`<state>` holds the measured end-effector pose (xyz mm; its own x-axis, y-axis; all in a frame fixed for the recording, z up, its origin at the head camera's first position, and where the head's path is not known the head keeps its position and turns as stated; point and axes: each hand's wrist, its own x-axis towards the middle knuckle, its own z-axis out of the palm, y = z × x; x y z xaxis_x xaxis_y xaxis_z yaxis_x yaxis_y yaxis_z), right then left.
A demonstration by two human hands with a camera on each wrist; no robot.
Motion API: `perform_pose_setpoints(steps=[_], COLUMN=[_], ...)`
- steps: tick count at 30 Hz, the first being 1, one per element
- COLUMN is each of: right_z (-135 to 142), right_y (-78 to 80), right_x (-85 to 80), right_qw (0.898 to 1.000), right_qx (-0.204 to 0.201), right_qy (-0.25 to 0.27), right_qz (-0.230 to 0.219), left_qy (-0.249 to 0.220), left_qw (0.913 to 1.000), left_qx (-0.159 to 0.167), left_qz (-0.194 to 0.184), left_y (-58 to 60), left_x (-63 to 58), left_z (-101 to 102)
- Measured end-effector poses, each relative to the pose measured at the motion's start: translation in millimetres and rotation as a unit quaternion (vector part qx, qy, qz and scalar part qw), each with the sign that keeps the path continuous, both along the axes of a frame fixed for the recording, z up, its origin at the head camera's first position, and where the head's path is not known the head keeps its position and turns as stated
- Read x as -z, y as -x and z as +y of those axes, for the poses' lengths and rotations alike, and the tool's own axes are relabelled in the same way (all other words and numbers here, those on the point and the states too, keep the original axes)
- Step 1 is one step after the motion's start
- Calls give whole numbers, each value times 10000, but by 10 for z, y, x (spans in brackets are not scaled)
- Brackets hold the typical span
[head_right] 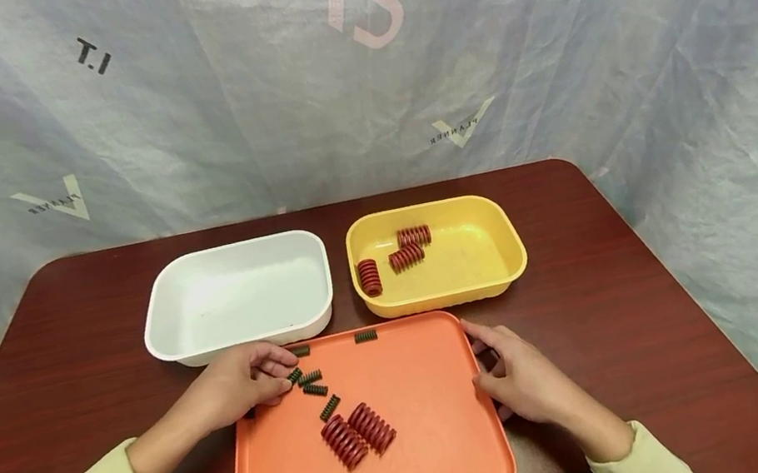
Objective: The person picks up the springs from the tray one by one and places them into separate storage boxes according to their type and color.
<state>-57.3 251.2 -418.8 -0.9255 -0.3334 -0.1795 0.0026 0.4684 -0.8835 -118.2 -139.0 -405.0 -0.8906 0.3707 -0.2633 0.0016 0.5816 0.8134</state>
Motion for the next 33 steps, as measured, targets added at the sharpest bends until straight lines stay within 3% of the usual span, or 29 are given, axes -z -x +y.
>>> perform_pose_setpoints(steps=[5, 9, 16, 19, 22, 24, 27, 30, 33], right_z=[-1, 1, 8, 10, 10, 10, 10, 9, 7], right_y=[-2, -1, 1, 1, 2, 2, 1, -1, -3], right_x=[-1, -2, 1, 4, 5, 6, 8, 11, 13], right_qw=[10000, 10000, 10000, 10000, 9999, 9999, 9999, 9999, 9999], right_qx=[-32, -24, -63, -78, -87, -91, -106, -98, -80], right_qy=[0, -26, 30, 38, 39, 41, 75, 93, 103], right_qz=[46, 72, 30, 35, 40, 50, 57, 56, 50], left_qy=[301, 519, 473, -29, -701, -1108, -1521, -1938, -2225], left_qw=[9974, 9940, 9915, 9957, 9953, 9889, 9765, 9637, 9561], left_qx=[334, 366, 501, 647, 647, 583, 559, 600, 646], left_qz=[561, 894, 1106, 667, -193, -799, -1419, -1734, -1795], left_y=[-35, -65, -68, -47, -22, -3, 34, 88, 159], left_x=[-21, -9, 2, -23, -72, -114, -186, -256, -351], left_z=[-2, 10, -19, -71, -122, -151, -189, -226, -257])
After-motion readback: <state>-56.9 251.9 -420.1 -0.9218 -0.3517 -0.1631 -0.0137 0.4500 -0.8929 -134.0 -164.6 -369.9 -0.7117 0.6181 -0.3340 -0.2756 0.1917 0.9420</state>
